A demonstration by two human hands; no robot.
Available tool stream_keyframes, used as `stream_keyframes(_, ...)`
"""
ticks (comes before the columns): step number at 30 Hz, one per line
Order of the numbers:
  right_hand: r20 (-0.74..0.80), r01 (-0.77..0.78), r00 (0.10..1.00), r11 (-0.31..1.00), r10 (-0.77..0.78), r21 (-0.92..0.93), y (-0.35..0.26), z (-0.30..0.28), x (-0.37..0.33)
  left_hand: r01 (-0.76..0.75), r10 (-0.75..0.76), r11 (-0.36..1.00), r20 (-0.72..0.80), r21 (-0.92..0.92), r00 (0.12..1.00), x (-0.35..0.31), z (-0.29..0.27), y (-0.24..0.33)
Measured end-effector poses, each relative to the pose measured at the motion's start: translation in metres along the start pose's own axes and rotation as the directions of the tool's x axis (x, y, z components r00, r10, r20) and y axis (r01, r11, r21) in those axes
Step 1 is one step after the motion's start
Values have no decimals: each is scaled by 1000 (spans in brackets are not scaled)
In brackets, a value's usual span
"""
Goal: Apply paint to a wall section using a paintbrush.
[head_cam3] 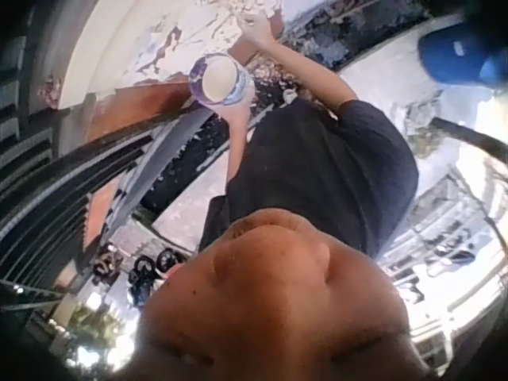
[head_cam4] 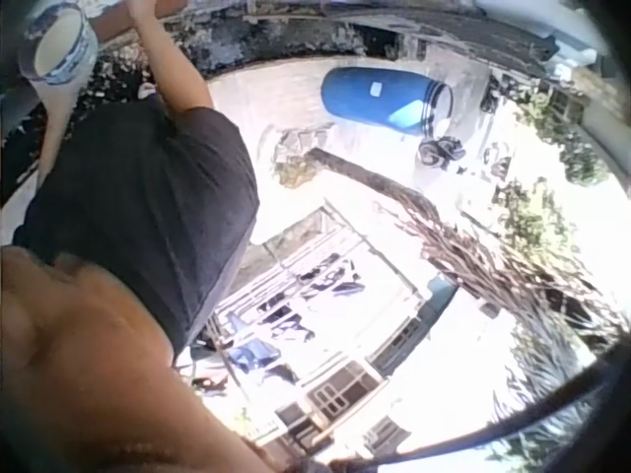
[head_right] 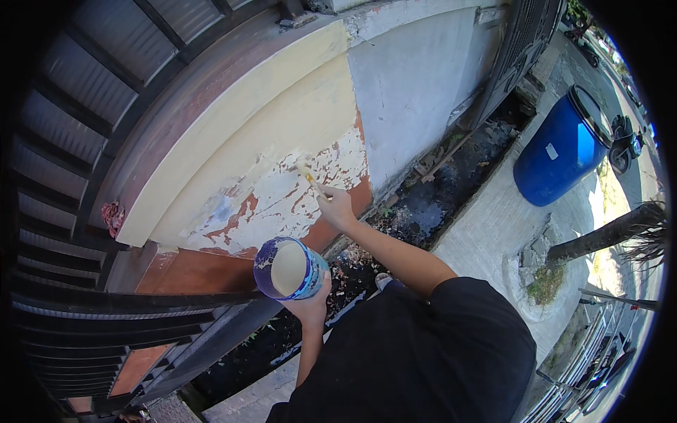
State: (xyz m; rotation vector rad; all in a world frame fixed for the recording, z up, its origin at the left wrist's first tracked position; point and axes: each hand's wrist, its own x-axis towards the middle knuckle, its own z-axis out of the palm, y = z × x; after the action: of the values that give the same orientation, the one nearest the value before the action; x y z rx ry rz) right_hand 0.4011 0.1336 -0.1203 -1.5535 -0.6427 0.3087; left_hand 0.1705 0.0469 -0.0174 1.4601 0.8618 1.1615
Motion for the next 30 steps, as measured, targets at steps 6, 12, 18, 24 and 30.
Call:
stream_keyframes(6, -338, -98, 935, 993, 112, 60, -34, -14, 65, -24, 24, 999, 0, 34, 1000, -9, -11, 6)
stream_keyframes(12, 177, 13, 984, 999, -18, 33, -35, 90, -50, 5, -3, 998, -26, 60, 1000, -13, -28, -13)
stream_keyframes(18, -135, -153, 978, 986, 161, 70, -44, 44, -40, -31, 35, 999, -104, 45, 994, -15, -39, 1)
stream_keyframes(24, -329, 8, 943, 985, 50, 171, -73, 84, 16, -79, 91, 992, -126, 99, 988, -23, -48, 13)
stream_keyframes(30, 180, -23, 984, 996, 7, 91, -37, 99, -73, 9, -11, 1000, -136, -11, 991, -24, -59, 10)
